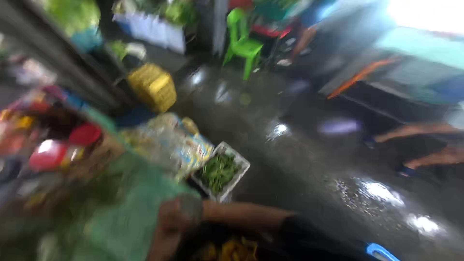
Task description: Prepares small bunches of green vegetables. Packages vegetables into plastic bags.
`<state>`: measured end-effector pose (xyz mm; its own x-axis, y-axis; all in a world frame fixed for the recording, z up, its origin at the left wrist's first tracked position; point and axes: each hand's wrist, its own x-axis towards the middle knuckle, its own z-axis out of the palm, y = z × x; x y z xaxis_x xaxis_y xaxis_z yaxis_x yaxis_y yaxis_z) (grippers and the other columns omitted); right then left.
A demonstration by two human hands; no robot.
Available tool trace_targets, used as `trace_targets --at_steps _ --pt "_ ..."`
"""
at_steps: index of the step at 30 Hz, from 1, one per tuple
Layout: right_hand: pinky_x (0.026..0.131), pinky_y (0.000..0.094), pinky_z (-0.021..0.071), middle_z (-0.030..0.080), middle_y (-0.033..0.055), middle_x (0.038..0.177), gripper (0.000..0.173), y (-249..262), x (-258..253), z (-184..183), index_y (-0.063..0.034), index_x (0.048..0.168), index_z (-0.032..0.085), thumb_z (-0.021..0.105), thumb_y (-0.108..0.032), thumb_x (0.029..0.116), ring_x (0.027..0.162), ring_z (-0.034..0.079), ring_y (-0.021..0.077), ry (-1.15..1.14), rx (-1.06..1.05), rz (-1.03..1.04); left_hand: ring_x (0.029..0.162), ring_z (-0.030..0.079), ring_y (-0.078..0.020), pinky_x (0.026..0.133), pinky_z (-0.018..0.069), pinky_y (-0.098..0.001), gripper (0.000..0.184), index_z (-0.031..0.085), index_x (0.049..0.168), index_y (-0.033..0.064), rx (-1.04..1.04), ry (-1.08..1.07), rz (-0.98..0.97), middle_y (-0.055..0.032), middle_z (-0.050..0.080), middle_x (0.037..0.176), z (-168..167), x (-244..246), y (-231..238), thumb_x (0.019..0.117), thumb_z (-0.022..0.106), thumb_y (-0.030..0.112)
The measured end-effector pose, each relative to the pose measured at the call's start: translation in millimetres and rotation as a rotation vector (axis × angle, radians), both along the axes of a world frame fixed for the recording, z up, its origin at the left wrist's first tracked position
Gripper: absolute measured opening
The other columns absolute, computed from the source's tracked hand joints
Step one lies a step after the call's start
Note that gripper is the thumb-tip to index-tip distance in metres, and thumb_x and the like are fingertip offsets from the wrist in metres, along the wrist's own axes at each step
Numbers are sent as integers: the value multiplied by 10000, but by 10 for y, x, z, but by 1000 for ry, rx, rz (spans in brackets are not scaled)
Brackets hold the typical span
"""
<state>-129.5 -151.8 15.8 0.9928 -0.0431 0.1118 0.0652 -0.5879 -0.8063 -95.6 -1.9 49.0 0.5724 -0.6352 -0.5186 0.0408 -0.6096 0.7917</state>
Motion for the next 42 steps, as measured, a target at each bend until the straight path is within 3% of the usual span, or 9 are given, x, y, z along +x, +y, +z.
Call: trace_targets --at_steps 4,8,11,13,21,25,29,37,42 --pt "1217 511 356 487 119 1568 877 -110 131 -240 -64 1539 459 223 -723 1012 1460 446 260 -66 145 352 921 707 -171 884 591 -423 306 707 1111 22 165 -80 -75 -96 734 992 -147 230 88 879 770 212" --pt "1214 478 360 484 86 1571 1054 -83 225 -494 -92 1541 465 111 -862 914 1455 438 214 146 498 442 882 699 -152 842 590 -437 387 724 1089 104 133 -43 24 -42 731 954 -491 193 428 857 782 409" --pt "942 463 571 656 158 1298 546 -274 600 -880 -39 1400 558 373 -449 1092 1103 676 248 282 453 73 890 697 -156 857 585 -426 422 720 1096 78 176 -59 208 -61 726 957 -520 147 622 872 773 432" --pt "911 500 567 693 179 1131 325 -278 966 -1023 -21 1221 675 576 -278 1048 1007 687 293 337 220 -36 803 701 -115 791 607 -360 361 716 1042 80 89 -56 392 -20 723 887 -630 94 835 874 787 392" --pt "1022 594 507 656 173 1289 284 559 1226 -1169 -138 1252 714 649 -205 984 1240 609 369 509 -379 629 630 675 -143 610 607 -330 256 658 1021 31 -42 9 812 -30 697 770 -733 -249 1570 918 766 238" --pt "950 547 546 693 139 1094 84 489 962 -1610 -92 964 765 727 -102 890 1115 642 353 234 -422 668 625 664 -138 604 593 -318 221 674 995 40 -76 37 836 -25 695 760 -817 -242 1739 923 763 229" --pt "981 548 531 671 200 1135 141 396 821 -1588 -29 1062 708 655 -98 950 1137 634 396 156 -507 547 624 644 -115 617 577 -319 271 691 982 77 18 64 651 -2 677 748 -923 -18 1740 912 772 326" --pt "929 541 544 685 159 1109 119 458 592 -1713 -56 1020 707 662 -87 915 1100 654 359 71 -484 400 637 656 -133 645 586 -329 238 694 984 55 -11 55 384 -39 690 755 -913 483 1420 927 771 273" --pt "849 450 607 701 145 1002 240 321 679 -1179 26 1219 551 552 -115 1025 903 715 239 285 248 21 686 670 -170 700 593 -408 305 704 1007 71 130 -39 293 -62 695 796 -878 598 1299 923 770 357"
